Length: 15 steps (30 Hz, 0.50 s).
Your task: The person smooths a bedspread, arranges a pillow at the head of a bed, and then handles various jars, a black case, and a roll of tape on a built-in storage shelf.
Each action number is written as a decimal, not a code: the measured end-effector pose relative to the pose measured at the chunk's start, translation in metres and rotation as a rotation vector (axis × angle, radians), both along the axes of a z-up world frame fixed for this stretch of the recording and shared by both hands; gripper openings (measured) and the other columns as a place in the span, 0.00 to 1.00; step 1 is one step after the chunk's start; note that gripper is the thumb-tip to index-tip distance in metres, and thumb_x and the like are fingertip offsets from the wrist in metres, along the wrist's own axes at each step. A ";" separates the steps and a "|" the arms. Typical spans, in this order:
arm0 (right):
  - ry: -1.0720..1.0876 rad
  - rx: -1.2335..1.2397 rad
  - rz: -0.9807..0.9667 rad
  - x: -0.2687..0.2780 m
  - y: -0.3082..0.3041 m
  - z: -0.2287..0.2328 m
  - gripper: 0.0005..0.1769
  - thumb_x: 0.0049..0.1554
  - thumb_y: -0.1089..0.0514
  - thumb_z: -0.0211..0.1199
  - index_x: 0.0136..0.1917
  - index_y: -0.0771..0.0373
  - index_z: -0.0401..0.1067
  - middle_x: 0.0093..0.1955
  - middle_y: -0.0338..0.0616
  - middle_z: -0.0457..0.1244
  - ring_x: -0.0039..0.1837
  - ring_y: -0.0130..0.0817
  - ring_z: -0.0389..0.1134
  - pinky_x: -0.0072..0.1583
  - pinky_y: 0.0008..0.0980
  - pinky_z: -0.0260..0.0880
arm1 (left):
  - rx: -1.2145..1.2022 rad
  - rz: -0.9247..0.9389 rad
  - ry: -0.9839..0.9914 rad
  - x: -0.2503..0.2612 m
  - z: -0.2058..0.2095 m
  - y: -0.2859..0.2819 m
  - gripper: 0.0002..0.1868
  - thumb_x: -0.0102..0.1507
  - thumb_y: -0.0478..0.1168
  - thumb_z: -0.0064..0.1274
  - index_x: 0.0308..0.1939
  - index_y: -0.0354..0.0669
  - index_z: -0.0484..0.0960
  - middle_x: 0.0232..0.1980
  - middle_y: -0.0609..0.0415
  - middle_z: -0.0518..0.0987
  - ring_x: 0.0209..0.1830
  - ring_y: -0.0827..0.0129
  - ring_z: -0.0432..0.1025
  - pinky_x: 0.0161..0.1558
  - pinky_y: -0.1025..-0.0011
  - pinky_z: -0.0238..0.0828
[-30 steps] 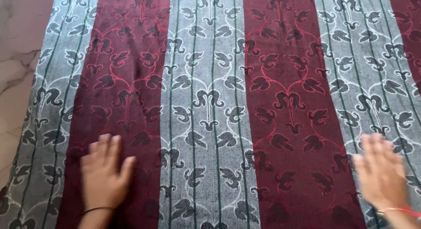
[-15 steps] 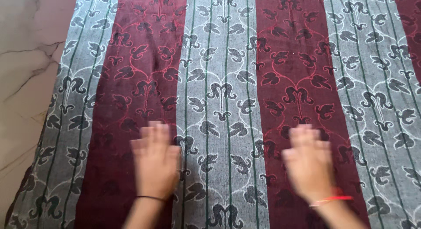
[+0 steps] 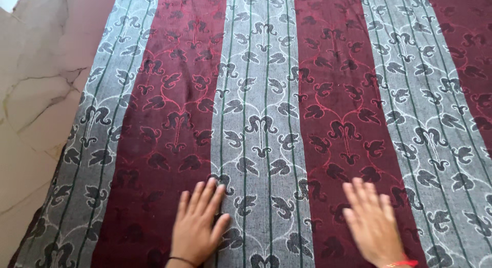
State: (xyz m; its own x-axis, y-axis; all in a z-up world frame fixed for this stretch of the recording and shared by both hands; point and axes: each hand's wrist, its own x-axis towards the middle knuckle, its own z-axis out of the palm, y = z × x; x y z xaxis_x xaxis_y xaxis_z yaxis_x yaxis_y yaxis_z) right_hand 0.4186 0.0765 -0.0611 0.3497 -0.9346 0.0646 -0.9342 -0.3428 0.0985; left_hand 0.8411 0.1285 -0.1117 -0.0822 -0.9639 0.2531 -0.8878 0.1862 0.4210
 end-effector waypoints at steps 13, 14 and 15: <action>0.217 -0.231 -0.509 -0.205 0.035 -0.017 0.33 0.71 0.40 0.43 0.82 0.59 0.56 0.84 0.57 0.49 0.83 0.56 0.46 0.77 0.59 0.46 | 0.190 0.555 -0.282 0.165 -0.084 0.075 0.44 0.61 0.63 0.40 0.78 0.52 0.57 0.82 0.50 0.55 0.81 0.51 0.51 0.75 0.37 0.40; 0.315 -0.206 -0.618 -0.176 0.027 -0.011 0.35 0.68 0.40 0.47 0.81 0.61 0.60 0.83 0.58 0.52 0.83 0.57 0.49 0.74 0.62 0.49 | 0.177 0.581 -0.253 0.153 -0.076 0.066 0.43 0.63 0.62 0.40 0.79 0.47 0.57 0.83 0.47 0.55 0.82 0.49 0.51 0.75 0.37 0.41; 0.207 -0.206 -0.529 -0.139 0.022 -0.004 0.33 0.66 0.42 0.49 0.77 0.61 0.62 0.81 0.57 0.54 0.81 0.54 0.53 0.74 0.58 0.53 | 0.165 0.606 -0.224 0.137 -0.065 0.053 0.43 0.66 0.61 0.40 0.79 0.41 0.57 0.83 0.43 0.55 0.82 0.47 0.51 0.76 0.37 0.41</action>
